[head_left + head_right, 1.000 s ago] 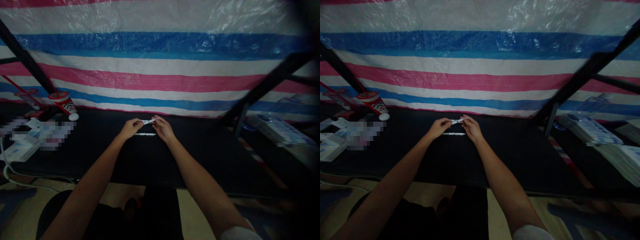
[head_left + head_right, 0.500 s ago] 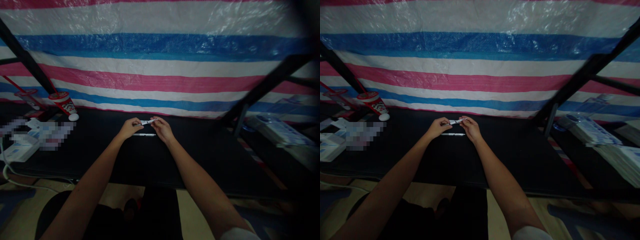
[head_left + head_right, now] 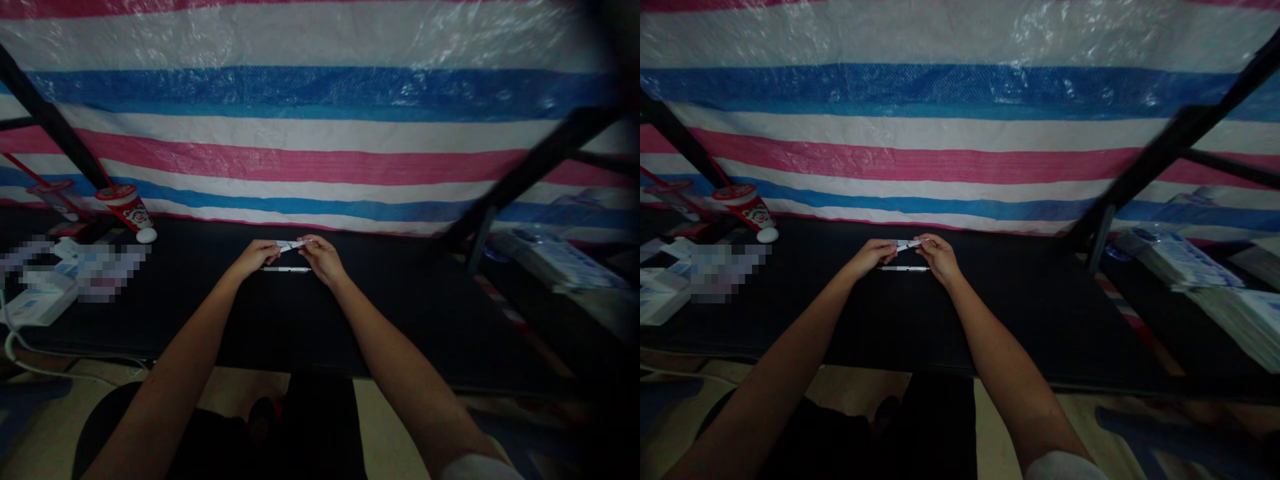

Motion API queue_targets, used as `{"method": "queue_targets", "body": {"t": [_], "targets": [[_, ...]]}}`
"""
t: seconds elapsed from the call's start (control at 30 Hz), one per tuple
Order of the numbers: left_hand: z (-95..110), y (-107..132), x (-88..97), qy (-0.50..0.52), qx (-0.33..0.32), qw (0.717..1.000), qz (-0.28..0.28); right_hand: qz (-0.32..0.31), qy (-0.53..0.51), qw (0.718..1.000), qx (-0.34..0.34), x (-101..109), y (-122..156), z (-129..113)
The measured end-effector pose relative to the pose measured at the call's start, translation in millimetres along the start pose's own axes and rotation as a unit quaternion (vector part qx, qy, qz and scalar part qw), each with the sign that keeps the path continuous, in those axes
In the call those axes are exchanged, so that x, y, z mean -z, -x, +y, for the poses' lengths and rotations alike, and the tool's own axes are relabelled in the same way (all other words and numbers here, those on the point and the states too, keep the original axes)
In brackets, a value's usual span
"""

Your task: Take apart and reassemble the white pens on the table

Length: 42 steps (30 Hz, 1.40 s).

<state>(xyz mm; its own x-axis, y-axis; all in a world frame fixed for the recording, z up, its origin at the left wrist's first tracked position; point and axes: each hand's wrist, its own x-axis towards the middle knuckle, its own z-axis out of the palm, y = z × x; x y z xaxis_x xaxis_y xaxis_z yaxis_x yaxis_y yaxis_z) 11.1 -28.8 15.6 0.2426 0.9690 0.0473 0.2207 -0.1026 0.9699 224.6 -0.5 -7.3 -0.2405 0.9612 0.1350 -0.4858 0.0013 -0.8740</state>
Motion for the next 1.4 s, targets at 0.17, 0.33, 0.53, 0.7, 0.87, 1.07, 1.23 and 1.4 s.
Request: {"method": "queue_targets", "body": {"t": [0.17,0.33,0.53,0.7,0.87,1.07,1.23,1.4], "targets": [[-0.5,0.2,1.5,0.009,-0.006,1.000,0.014,0.004,-0.017,1.000,0.013,3.1,-0.9,-4.5],[3.8,2.2,-1.9,0.049,-0.013,0.998,0.023,0.022,-0.005,1.000,0.013,5.7,-1.3,-6.7],[0.7,0.4,2.7,-0.002,-0.073,0.997,0.031,0.056,-0.010,0.998,0.022,10.8,-4.3,-5.8],[-11.3,-3.6,11.3,-0.152,-0.071,0.981,0.102,0.111,-0.022,0.993,0.029,20.9,-8.5,-6.4],[-18.8,-2.5,10.2,-0.266,-0.096,0.952,0.113,0.113,0.056,0.992,0.020,19.7,-8.9,-0.7],[-23.0,-3.7,7.6,-0.332,-0.088,0.935,0.087,0.092,0.111,0.989,0.042,13.9,-7.6,5.8],[-23.5,-4.8,8.1,-0.343,-0.081,0.932,0.088,0.102,0.106,0.988,0.044,14.3,-7.7,5.3],[-23.3,-4.2,7.8,-0.339,-0.084,0.932,0.093,0.129,0.098,0.986,0.050,16.3,-8.5,2.6]]}}
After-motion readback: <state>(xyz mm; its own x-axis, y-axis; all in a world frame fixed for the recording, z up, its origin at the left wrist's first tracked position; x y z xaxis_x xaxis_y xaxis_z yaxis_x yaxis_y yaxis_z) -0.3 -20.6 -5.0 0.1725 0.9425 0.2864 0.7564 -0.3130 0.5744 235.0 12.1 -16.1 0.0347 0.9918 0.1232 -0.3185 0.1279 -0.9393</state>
